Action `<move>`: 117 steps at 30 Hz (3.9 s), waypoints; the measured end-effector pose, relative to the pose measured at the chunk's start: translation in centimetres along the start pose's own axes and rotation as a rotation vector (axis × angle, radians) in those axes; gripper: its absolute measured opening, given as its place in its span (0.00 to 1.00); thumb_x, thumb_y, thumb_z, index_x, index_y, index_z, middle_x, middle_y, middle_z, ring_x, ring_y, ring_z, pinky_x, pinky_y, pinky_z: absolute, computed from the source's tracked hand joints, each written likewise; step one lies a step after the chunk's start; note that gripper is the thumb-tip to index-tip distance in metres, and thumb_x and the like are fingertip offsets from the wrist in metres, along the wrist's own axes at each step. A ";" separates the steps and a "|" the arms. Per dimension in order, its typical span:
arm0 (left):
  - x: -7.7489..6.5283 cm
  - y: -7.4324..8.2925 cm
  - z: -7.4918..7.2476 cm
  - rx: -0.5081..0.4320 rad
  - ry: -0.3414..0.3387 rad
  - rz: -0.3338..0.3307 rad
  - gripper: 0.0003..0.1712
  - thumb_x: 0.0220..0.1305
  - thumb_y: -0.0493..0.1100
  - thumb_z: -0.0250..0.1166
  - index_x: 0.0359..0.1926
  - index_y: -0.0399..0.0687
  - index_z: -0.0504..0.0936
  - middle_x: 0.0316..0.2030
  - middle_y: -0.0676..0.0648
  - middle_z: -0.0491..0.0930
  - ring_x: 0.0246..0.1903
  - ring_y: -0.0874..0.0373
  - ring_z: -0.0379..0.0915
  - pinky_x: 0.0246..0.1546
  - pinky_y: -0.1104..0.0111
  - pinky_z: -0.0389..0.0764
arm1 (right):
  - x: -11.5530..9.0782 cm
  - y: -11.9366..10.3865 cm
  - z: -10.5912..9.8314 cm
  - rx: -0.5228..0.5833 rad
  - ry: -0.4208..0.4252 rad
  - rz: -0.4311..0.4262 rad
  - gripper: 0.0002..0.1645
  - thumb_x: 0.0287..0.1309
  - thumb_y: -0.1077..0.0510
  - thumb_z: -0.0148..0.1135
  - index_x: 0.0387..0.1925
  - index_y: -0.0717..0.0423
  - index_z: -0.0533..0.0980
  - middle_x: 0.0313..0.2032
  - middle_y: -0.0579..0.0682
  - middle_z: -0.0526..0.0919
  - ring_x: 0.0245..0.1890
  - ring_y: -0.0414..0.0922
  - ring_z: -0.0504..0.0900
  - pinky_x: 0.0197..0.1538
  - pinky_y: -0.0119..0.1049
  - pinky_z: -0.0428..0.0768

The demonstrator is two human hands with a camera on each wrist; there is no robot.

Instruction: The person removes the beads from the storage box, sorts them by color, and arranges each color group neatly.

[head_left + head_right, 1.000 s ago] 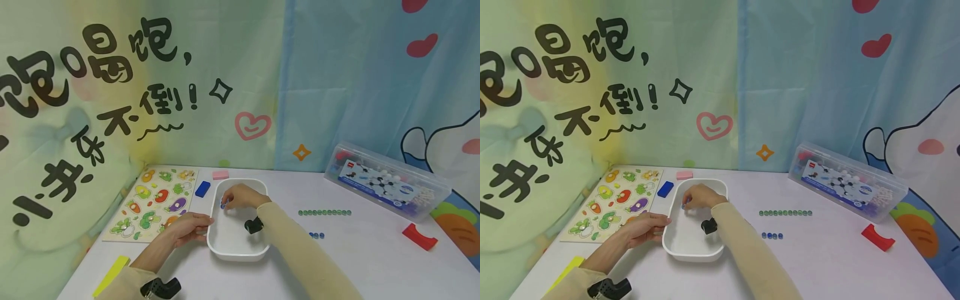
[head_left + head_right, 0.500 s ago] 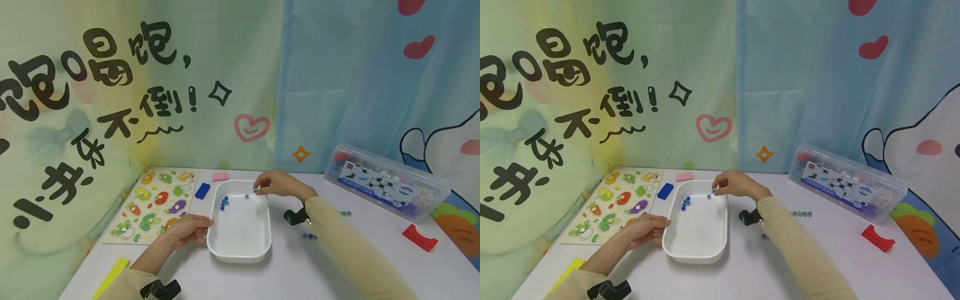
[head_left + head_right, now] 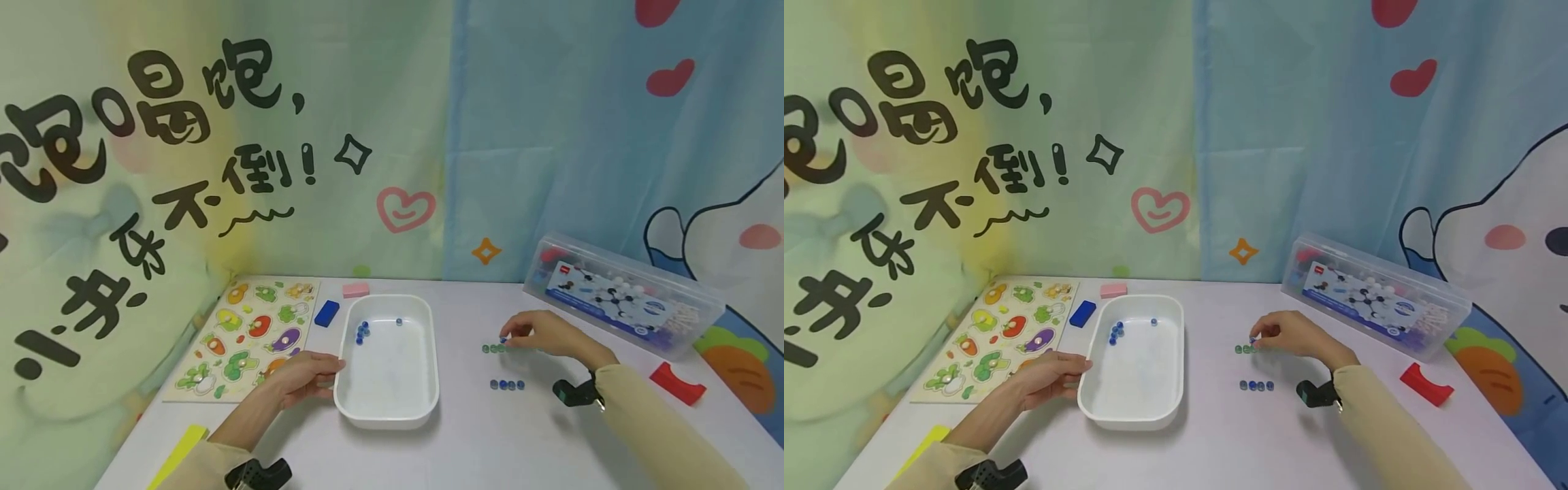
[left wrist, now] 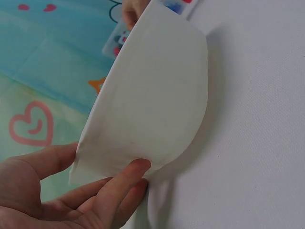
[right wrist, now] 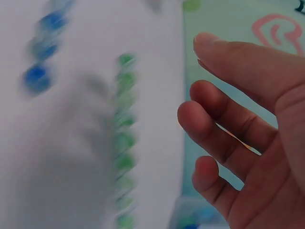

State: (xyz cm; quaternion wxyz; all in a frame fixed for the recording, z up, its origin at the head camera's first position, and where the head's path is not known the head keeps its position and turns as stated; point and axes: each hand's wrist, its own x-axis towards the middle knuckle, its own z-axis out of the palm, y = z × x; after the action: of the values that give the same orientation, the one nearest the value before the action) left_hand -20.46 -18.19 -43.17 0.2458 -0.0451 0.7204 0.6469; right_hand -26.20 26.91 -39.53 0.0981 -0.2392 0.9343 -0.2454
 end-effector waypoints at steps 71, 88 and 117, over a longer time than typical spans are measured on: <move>-0.2 0.0 -0.4 -0.030 -0.036 0.016 0.29 0.67 0.44 0.62 0.61 0.27 0.71 0.46 0.41 0.83 0.39 0.58 0.82 0.44 0.64 0.87 | 7.1 -8.1 0.2 0.016 -0.022 -0.108 0.16 0.59 0.49 0.66 0.46 0.50 0.81 0.38 0.47 0.83 0.38 0.42 0.78 0.38 0.33 0.80; 0.1 0.0 -0.2 -0.023 -0.041 0.004 0.27 0.67 0.44 0.62 0.59 0.28 0.73 0.43 0.43 0.84 0.36 0.60 0.79 0.42 0.64 0.87 | 15.7 -15.4 7.4 0.062 -0.125 -0.034 0.13 0.56 0.52 0.69 0.43 0.51 0.83 0.30 0.45 0.80 0.29 0.39 0.74 0.32 0.28 0.73; 0.2 -0.1 -0.3 -0.064 -0.058 0.000 0.28 0.67 0.43 0.62 0.60 0.27 0.71 0.42 0.45 0.84 0.37 0.61 0.79 0.42 0.65 0.87 | 17.7 -15.5 11.4 -0.009 -0.061 0.135 0.04 0.52 0.55 0.72 0.31 0.48 0.83 0.29 0.44 0.80 0.29 0.39 0.74 0.31 0.27 0.70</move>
State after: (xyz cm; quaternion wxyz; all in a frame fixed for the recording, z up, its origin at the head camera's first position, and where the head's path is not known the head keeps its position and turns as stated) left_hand -20.70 -18.43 -43.32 0.2653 -0.0342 0.6920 0.6706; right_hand -31.95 1.55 -42.62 0.1419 -0.1833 0.9460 -0.2266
